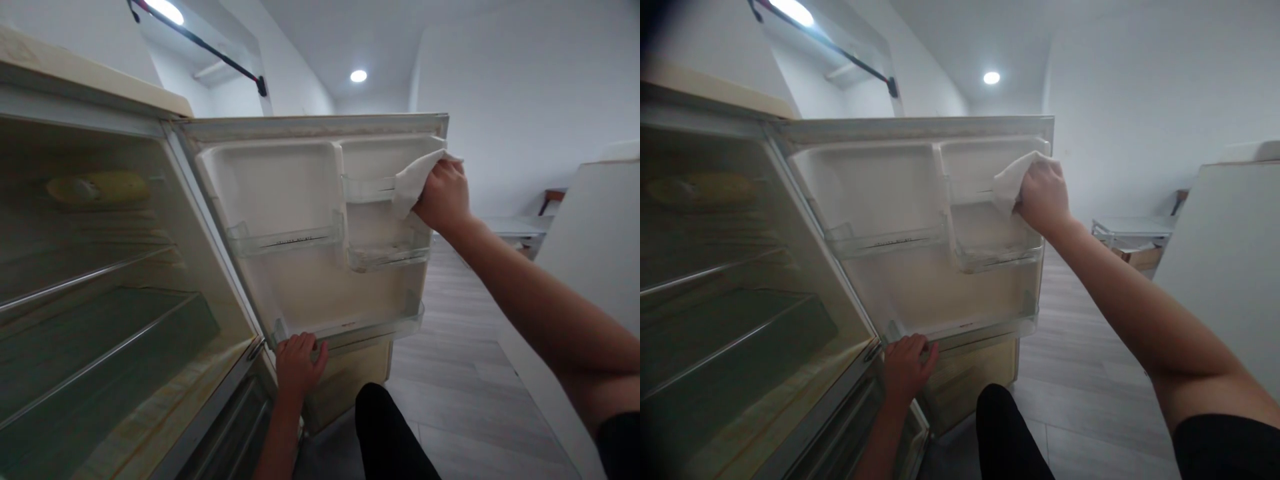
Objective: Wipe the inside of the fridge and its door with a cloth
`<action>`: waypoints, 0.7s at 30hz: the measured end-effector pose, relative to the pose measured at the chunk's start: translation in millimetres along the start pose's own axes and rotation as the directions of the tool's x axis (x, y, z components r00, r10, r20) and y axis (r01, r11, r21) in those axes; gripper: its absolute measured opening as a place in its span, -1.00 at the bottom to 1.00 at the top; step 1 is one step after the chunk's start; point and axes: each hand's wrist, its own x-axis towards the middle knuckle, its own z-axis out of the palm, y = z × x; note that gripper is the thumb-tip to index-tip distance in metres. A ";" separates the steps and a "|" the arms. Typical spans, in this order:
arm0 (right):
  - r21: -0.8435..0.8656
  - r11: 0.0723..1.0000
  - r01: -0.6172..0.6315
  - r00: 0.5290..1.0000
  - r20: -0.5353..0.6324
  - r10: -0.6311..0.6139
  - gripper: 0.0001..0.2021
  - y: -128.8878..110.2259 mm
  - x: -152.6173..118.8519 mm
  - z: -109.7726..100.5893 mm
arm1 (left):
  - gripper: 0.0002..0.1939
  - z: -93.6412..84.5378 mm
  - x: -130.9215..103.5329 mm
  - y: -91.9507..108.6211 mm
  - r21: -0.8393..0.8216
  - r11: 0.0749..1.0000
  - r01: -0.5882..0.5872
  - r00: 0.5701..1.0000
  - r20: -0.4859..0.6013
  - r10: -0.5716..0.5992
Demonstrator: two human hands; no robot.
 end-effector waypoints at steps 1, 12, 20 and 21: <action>-0.013 1.000 -0.007 1.000 -0.024 0.006 -0.59 -5.8 -1.9 -3.8 | -0.76 -1.6 -1.5 -1.5 -0.009 1.000 -0.001 1.000 0.005 0.001; 0.068 0.975 0.209 0.969 -0.146 -0.198 -0.59 -55.3 -12.5 -39.6 | -0.79 -14.0 -17.4 -18.4 -0.109 0.993 -0.048 0.999 0.004 0.048; 0.272 0.603 0.750 0.660 -0.368 -0.655 -0.58 -34.9 -25.5 -21.5 | -0.77 -14.2 -15.5 -15.1 -0.092 0.996 -0.009 1.000 0.025 0.012; 0.316 0.535 0.783 0.619 -0.314 -0.720 -0.59 -34.3 -28.1 -21.9 | -0.78 -13.9 -16.0 -15.6 -0.092 0.996 -0.008 1.000 0.025 0.010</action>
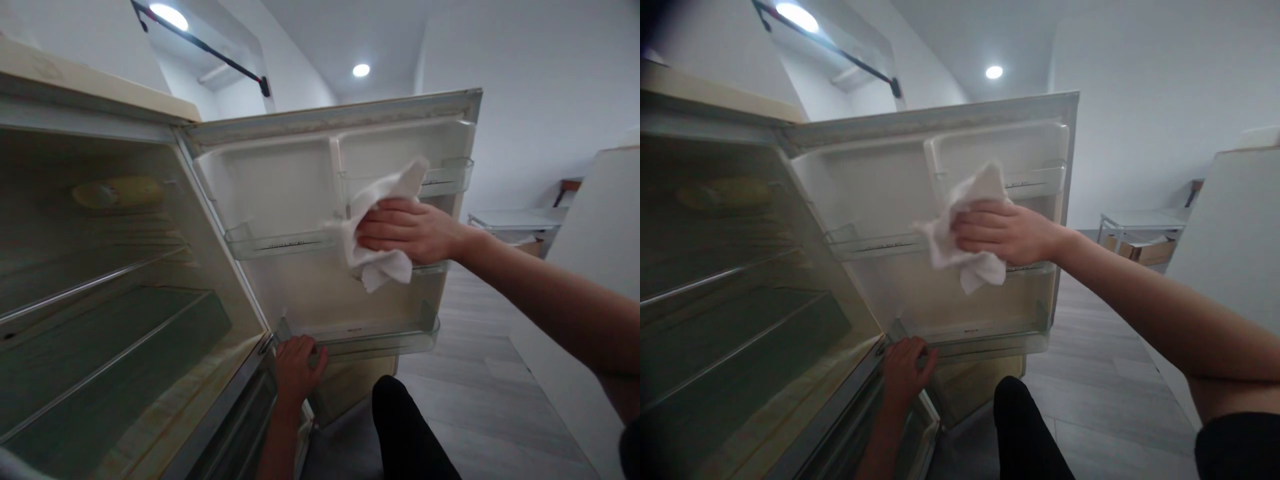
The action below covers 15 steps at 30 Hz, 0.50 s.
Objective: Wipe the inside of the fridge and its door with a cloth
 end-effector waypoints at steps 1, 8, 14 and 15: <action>0.056 0.998 0.017 0.997 0.078 -0.021 -0.60 -1.9 -0.7 -0.5 | -0.78 -0.1 -0.6 -0.8 -0.001 1.000 0.000 1.000 -0.001 0.000; 0.087 0.932 -0.353 0.887 0.349 0.303 -0.65 -3.1 13.9 0.4 | -0.79 -6.8 -5.4 -8.5 -0.015 1.000 -0.021 1.000 0.021 0.021; 0.120 0.951 -0.286 0.899 0.376 0.223 -0.63 -9.5 33.1 9.8 | -0.79 -9.7 -7.9 -12.4 -0.022 0.999 -0.025 0.998 0.060 0.027; 0.088 0.953 -0.289 0.894 0.382 0.236 -0.64 -11.3 35.3 10.0 | -0.78 -9.7 -7.9 -12.5 -0.023 0.999 -0.027 0.998 0.053 0.028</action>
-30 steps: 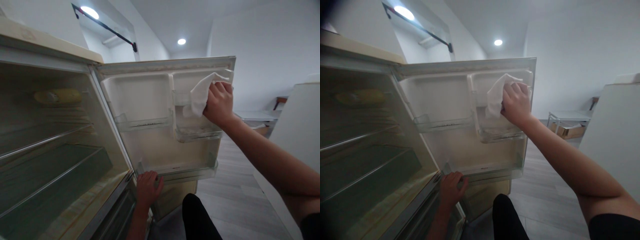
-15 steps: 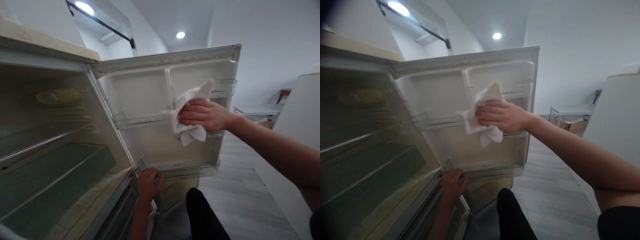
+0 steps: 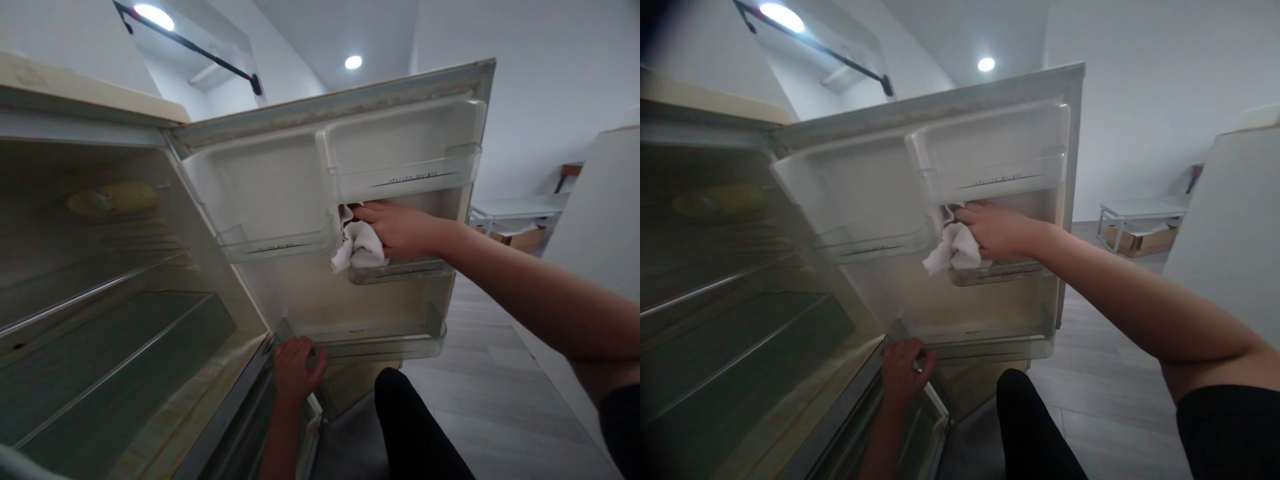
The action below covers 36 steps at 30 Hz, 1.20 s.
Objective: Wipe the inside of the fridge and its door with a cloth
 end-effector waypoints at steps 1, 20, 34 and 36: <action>-0.034 0.999 -0.018 1.000 0.004 0.018 -0.65 -2.2 0.4 -0.7 | -0.78 0.0 0.0 0.0 -0.001 1.000 -0.002 1.000 -0.005 0.002; -0.321 0.789 -0.524 0.846 -0.093 0.525 -0.70 -14.5 -45.2 -10.8 | -0.78 2.5 1.9 3.4 0.017 1.000 -0.005 0.999 -0.041 0.006; 0.024 0.844 -0.535 0.826 0.223 0.518 -0.67 4.5 31.7 12.3 | -0.75 17.0 21.8 26.9 0.111 0.991 0.073 0.997 -0.037 -0.069; 0.013 0.831 -0.556 0.811 0.229 0.539 -0.71 16.0 16.9 15.0 | -0.74 17.0 24.0 29.3 0.117 0.989 0.086 0.996 -0.031 -0.083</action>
